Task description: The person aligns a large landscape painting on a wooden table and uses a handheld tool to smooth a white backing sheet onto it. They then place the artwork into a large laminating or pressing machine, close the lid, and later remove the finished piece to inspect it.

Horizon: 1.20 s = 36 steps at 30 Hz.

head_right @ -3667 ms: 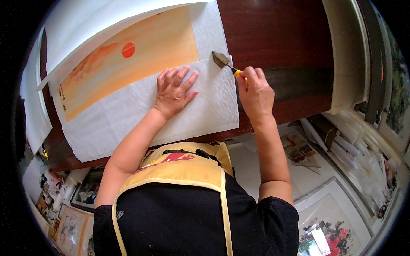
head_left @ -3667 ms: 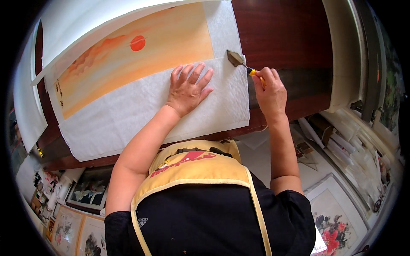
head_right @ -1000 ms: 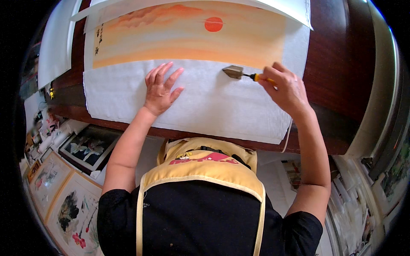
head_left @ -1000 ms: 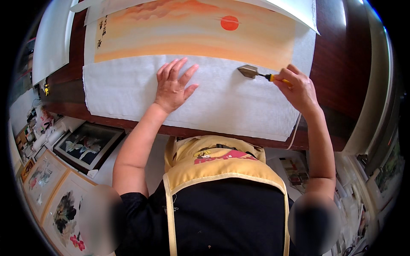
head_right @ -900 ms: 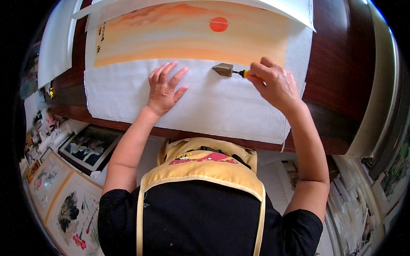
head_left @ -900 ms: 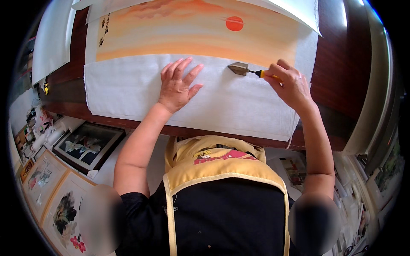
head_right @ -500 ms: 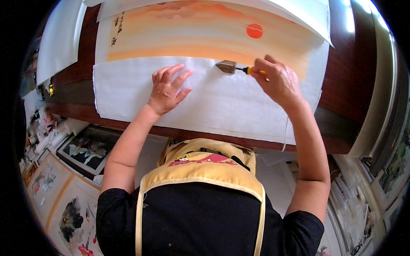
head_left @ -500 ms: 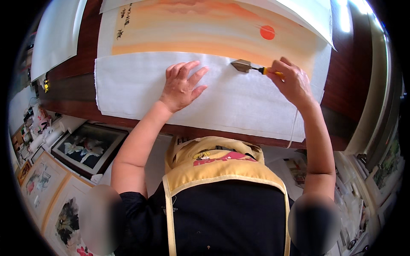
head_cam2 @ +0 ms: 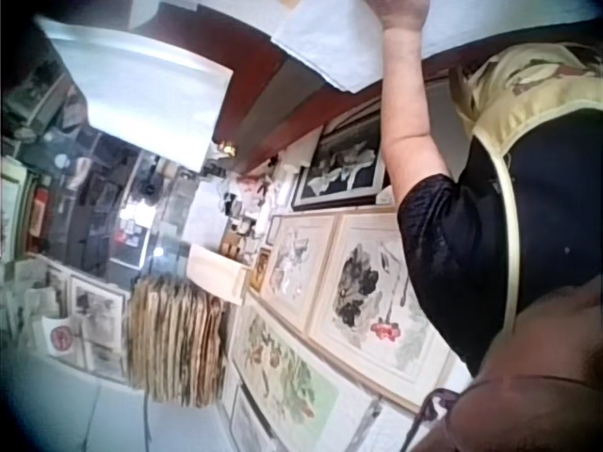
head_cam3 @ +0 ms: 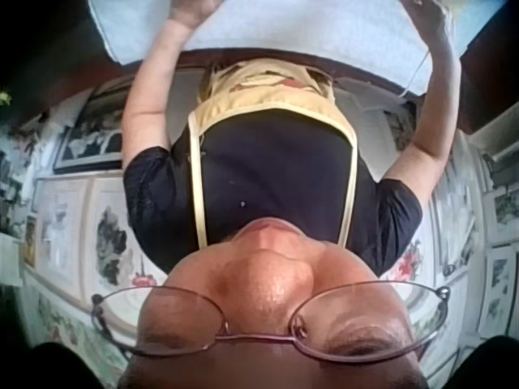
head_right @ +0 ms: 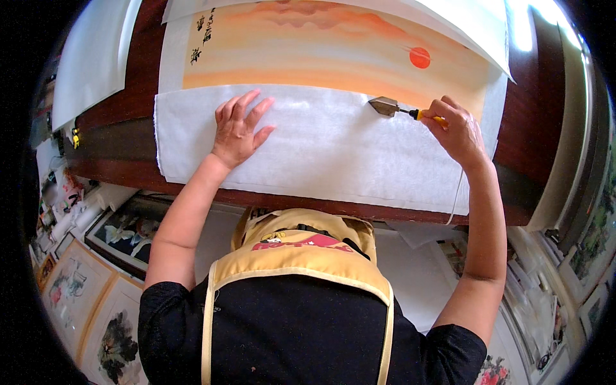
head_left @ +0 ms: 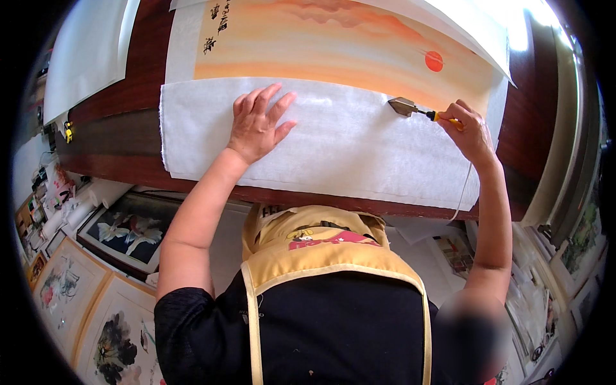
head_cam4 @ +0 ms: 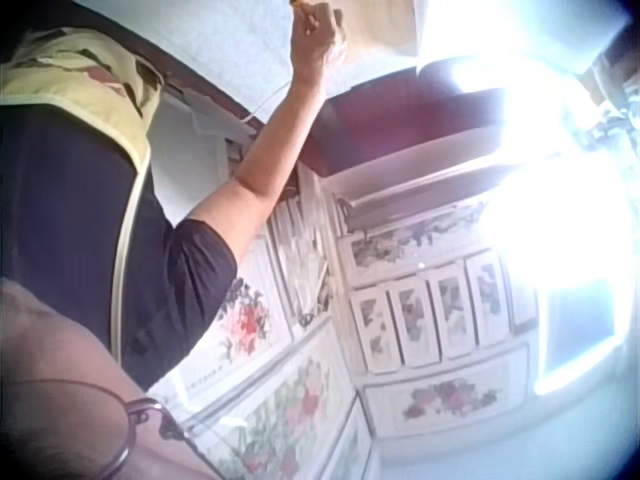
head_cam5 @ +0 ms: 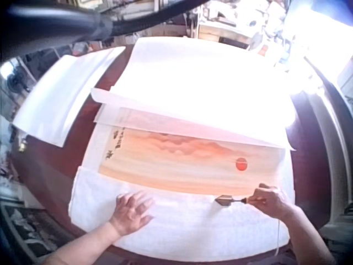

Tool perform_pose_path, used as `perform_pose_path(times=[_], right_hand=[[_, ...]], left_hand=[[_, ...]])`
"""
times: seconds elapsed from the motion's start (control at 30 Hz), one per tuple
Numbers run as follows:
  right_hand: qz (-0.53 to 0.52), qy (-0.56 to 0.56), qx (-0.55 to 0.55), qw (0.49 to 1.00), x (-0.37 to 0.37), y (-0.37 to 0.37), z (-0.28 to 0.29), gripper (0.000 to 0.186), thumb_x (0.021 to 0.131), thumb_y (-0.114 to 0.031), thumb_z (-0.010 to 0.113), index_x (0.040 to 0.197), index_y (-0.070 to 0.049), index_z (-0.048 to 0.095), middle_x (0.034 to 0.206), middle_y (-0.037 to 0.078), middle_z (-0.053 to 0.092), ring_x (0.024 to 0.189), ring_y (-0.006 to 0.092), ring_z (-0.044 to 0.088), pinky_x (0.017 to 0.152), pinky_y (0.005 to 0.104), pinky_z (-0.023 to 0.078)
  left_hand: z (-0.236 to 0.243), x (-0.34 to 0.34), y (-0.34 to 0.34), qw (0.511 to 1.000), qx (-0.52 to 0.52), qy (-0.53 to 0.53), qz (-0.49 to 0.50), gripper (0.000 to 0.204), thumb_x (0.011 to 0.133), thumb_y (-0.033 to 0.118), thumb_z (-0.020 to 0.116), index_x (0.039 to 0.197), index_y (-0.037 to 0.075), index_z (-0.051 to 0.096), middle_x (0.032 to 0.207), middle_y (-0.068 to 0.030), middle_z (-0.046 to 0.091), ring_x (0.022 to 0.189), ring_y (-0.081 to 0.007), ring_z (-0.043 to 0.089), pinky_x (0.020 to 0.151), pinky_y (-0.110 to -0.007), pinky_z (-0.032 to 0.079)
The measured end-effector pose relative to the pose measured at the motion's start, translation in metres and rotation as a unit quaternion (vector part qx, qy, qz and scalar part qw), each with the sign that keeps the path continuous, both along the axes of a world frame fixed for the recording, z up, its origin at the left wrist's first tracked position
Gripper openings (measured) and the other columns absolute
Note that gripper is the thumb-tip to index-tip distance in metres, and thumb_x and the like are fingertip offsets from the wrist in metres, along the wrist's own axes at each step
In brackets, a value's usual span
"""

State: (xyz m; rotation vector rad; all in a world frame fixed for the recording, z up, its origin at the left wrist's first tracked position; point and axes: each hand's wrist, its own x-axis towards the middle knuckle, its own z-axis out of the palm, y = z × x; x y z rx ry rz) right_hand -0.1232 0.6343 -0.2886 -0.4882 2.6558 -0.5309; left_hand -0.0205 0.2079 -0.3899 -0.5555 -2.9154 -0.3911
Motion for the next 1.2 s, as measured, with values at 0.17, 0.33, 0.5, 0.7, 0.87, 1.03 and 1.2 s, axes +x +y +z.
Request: perform_pose_path(times=[0.17, 0.33, 0.5, 0.7, 0.87, 1.03, 1.2], right_hand=[[-0.005, -0.009, 0.001, 1.000, 0.001, 0.000, 0.001, 0.013, 0.091, -0.011, 0.074, 0.088, -0.004, 0.064, 0.095, 0.009, 0.069, 0.085, 0.0267, 0.071, 0.072, 0.0361, 0.058], [-0.020, -0.020, -0.041, 0.999, 0.003, 0.002, -0.001, 0.013, 0.090, -0.011, 0.074, 0.089, -0.004, 0.064, 0.093, 0.009, 0.068, 0.082, 0.0266, 0.069, 0.071, 0.0365, 0.055], [0.003, -0.010, -0.088, 0.996, 0.001, 0.010, -0.003, 0.013, 0.090, -0.013, 0.074, 0.089, -0.006, 0.064, 0.090, 0.008, 0.066, 0.080, 0.0257, 0.069, 0.069, 0.0378, 0.053], [0.081, 0.042, -0.042, 0.995, -0.006, -0.006, -0.004, 0.016, 0.089, -0.019, 0.074, 0.087, -0.008, 0.064, 0.084, 0.006, 0.063, 0.074, 0.0264, 0.066, 0.063, 0.0403, 0.052], [0.084, 0.053, -0.058, 0.993, -0.007, -0.036, -0.008, 0.017, 0.090, -0.020, 0.074, 0.086, -0.008, 0.062, 0.083, 0.006, 0.063, 0.072, 0.0271, 0.066, 0.061, 0.0407, 0.051], [0.063, 0.049, -0.050, 0.996, -0.004, -0.066, -0.006, 0.017, 0.090, -0.020, 0.073, 0.087, -0.008, 0.063, 0.084, 0.007, 0.064, 0.074, 0.0277, 0.067, 0.062, 0.0421, 0.051], [-0.031, 0.087, -0.052, 0.994, 0.012, -0.078, -0.008, 0.014, 0.090, -0.018, 0.073, 0.091, -0.007, 0.064, 0.090, 0.008, 0.067, 0.076, 0.0292, 0.068, 0.064, 0.0408, 0.052]], left_hand=[[0.000, 0.001, -0.002, 1.000, 0.001, -0.017, 0.011, 0.055, 0.092, 0.044, 0.066, 0.142, 0.025, 0.053, 0.149, -0.0031, 0.044, 0.131, -0.0253, 0.043, 0.110, -0.044, 0.031], [0.002, 0.002, -0.002, 1.000, -0.005, -0.015, 0.012, 0.055, 0.094, 0.045, 0.064, 0.144, 0.025, 0.052, 0.150, -0.0033, 0.044, 0.134, -0.0258, 0.043, 0.113, -0.045, 0.032], [0.003, 0.001, 0.001, 1.000, -0.014, -0.022, 0.010, 0.055, 0.095, 0.046, 0.062, 0.145, 0.026, 0.052, 0.152, -0.0015, 0.043, 0.135, -0.0250, 0.041, 0.114, -0.044, 0.031], [0.002, 0.002, 0.000, 0.999, -0.035, -0.014, 0.010, 0.056, 0.095, 0.046, 0.061, 0.147, 0.025, 0.051, 0.155, -0.0012, 0.042, 0.137, -0.0250, 0.040, 0.114, -0.044, 0.030], [0.003, 0.002, -0.005, 0.999, -0.037, -0.017, 0.006, 0.056, 0.097, 0.047, 0.058, 0.147, 0.025, 0.050, 0.154, -0.0019, 0.041, 0.137, -0.0253, 0.039, 0.115, -0.044, 0.030], [0.004, 0.003, -0.007, 0.999, -0.028, -0.024, -0.002, 0.058, 0.097, 0.049, 0.057, 0.148, 0.024, 0.048, 0.153, -0.0032, 0.041, 0.137, -0.0258, 0.039, 0.116, -0.045, 0.029], [0.003, 0.000, -0.020, 0.999, -0.006, -0.040, -0.036, 0.060, 0.096, 0.048, 0.060, 0.149, 0.024, 0.047, 0.155, -0.0048, 0.039, 0.138, -0.0265, 0.037, 0.117, -0.046, 0.027]])
